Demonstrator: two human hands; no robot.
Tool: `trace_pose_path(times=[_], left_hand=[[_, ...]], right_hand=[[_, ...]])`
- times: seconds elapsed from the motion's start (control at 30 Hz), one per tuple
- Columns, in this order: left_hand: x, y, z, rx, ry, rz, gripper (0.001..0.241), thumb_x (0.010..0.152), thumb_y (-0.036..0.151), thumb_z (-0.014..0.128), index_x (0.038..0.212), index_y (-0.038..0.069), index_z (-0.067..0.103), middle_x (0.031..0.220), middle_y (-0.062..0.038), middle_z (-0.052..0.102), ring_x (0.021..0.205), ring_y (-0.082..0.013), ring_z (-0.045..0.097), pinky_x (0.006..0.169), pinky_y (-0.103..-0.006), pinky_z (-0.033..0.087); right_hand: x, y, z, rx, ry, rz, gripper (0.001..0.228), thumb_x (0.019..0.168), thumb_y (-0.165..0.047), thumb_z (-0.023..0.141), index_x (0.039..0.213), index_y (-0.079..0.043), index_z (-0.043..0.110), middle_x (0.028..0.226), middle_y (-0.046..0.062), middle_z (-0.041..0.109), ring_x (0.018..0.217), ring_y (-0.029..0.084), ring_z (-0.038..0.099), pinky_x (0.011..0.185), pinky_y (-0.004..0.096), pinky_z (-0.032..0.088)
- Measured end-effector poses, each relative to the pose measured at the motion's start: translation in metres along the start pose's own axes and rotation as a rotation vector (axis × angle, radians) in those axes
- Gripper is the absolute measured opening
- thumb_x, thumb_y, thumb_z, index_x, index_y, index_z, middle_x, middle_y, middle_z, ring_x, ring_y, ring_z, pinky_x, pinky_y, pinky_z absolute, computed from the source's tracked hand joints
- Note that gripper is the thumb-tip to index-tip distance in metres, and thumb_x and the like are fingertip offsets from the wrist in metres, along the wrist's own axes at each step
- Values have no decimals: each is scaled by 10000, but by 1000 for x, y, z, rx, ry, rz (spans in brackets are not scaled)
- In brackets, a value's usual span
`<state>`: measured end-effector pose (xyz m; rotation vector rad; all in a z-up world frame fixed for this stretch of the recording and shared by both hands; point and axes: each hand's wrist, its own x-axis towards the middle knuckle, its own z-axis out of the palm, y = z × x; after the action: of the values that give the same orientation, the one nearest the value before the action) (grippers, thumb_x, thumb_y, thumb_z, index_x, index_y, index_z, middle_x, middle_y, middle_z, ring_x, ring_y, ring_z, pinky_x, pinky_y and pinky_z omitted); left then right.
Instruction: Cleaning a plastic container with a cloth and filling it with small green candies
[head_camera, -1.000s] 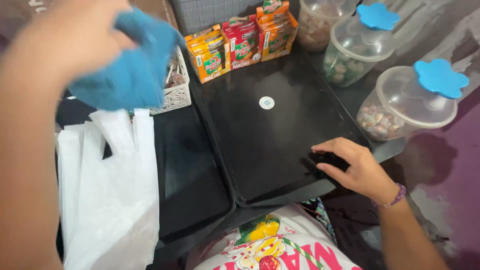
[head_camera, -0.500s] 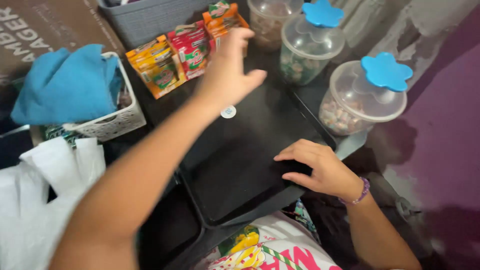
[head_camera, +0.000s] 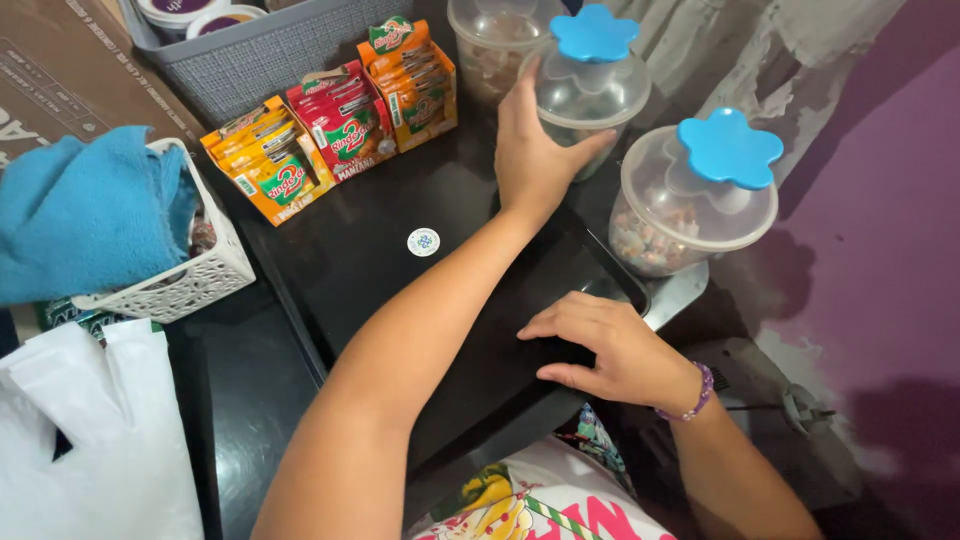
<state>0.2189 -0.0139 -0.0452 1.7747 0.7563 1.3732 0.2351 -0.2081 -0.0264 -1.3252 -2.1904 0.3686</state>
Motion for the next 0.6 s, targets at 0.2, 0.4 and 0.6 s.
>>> trace_pose_path(times=[0.2,0.4,0.6], left_hand=[[4,14,-46,30,112,242,1005,667,452,895,1434,200,295,1374,-83,521,1269,-270,520,1080,-368,411],[-27,65,-141,-358,-116,176,925,703,186,896,1396,97,289,1445,-98,367,1352,-220,435,1121,-337,485],[-75,105,-179,-564,-372,-66,919,700,232,789,1395,109,200,1401,-138,395,1291,-214,447,1069,-344,448]], right_hand=[[-2,-2,0,41,15,63,349,879,-330,592,1137,-95,595,1038,62,642,920,228,620,811,329,468],[12,7,-1,275,403,213,831,726,-283,725,1386,-32,286,1441,134,296,1220,222,467,1027,339,436],[40,-13,6,169,556,180,1182,570,-296,839,1424,-9,73,1431,159,224,1346,239,278,1170,380,240]])
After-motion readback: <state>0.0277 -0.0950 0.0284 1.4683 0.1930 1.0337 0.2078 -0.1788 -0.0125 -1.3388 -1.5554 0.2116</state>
